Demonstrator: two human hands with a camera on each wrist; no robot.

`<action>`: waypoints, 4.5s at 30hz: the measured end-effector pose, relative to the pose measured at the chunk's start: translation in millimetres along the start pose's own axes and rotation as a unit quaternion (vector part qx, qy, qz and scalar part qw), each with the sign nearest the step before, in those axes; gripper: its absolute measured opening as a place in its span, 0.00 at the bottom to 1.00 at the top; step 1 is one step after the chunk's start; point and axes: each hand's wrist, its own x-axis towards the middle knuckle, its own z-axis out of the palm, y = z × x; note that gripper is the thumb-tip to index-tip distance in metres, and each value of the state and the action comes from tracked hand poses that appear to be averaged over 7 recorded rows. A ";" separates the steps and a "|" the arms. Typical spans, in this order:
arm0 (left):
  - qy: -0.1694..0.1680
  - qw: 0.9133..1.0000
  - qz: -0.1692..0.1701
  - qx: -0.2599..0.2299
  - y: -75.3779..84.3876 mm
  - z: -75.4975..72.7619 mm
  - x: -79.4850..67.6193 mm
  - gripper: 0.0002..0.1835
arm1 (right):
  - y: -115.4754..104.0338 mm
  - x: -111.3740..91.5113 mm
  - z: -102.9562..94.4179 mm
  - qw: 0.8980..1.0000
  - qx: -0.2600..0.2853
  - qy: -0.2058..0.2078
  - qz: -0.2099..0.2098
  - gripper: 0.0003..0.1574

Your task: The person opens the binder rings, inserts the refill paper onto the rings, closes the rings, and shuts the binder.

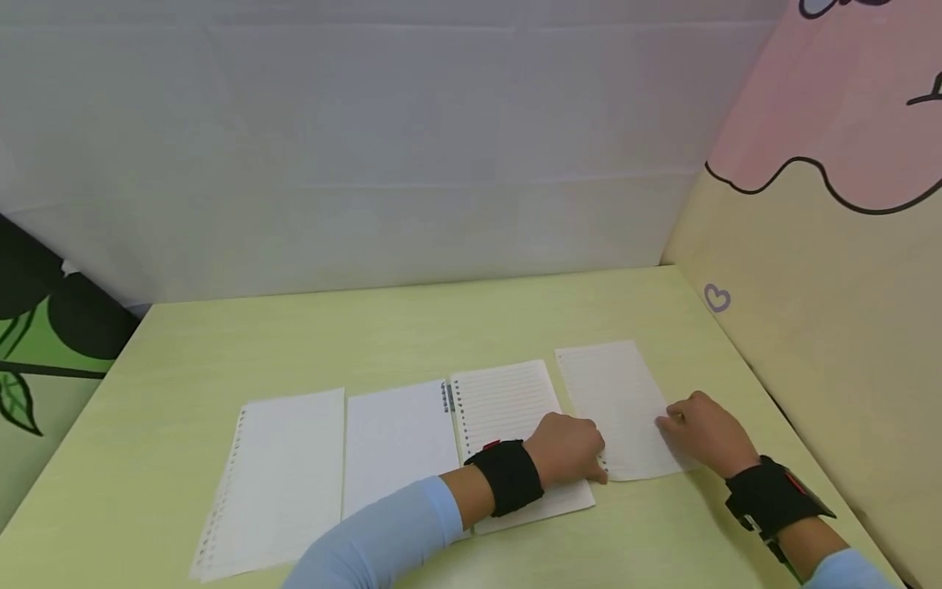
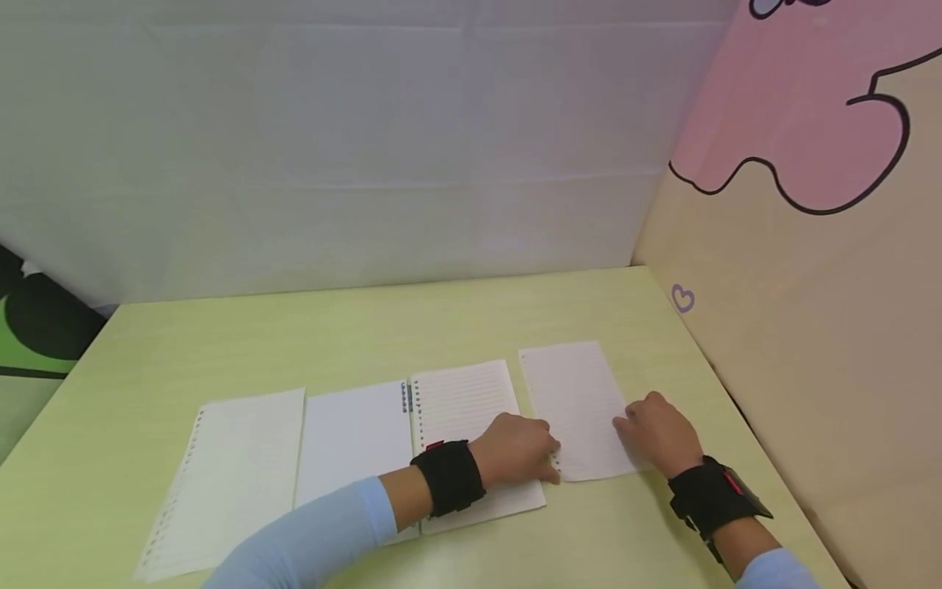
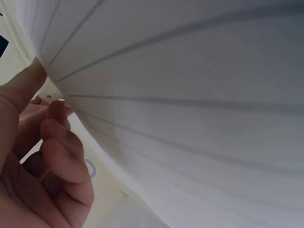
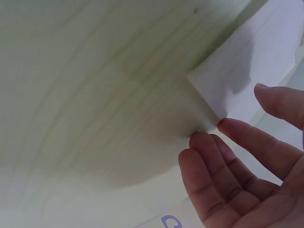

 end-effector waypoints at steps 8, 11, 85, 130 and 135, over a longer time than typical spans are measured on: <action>0.071 0.997 0.027 0.005 1.4 -5.8 -3.2 0.12 | 10.6 -6.8 -9.7 0.997 0.054 -0.028 0.054 0.24; 0.094 0.995 0.019 -0.019 1.6 -11.9 -7.3 0.13 | 19.3 -8.2 -12.2 0.987 0.115 -0.056 0.096 0.28; 0.190 0.880 -0.243 -0.362 -71.2 10.9 -124.6 0.11 | -71.0 14.1 41.5 0.782 0.579 -0.122 0.196 0.24; 0.086 0.952 -0.267 -0.126 -100.5 -15.0 -107.9 0.13 | -85.1 8.7 42.2 0.857 0.465 -0.106 0.197 0.30; 0.110 0.953 -0.257 -0.115 -100.8 -15.8 -108.1 0.12 | -90.3 11.9 29.4 0.916 0.371 -0.056 0.143 0.27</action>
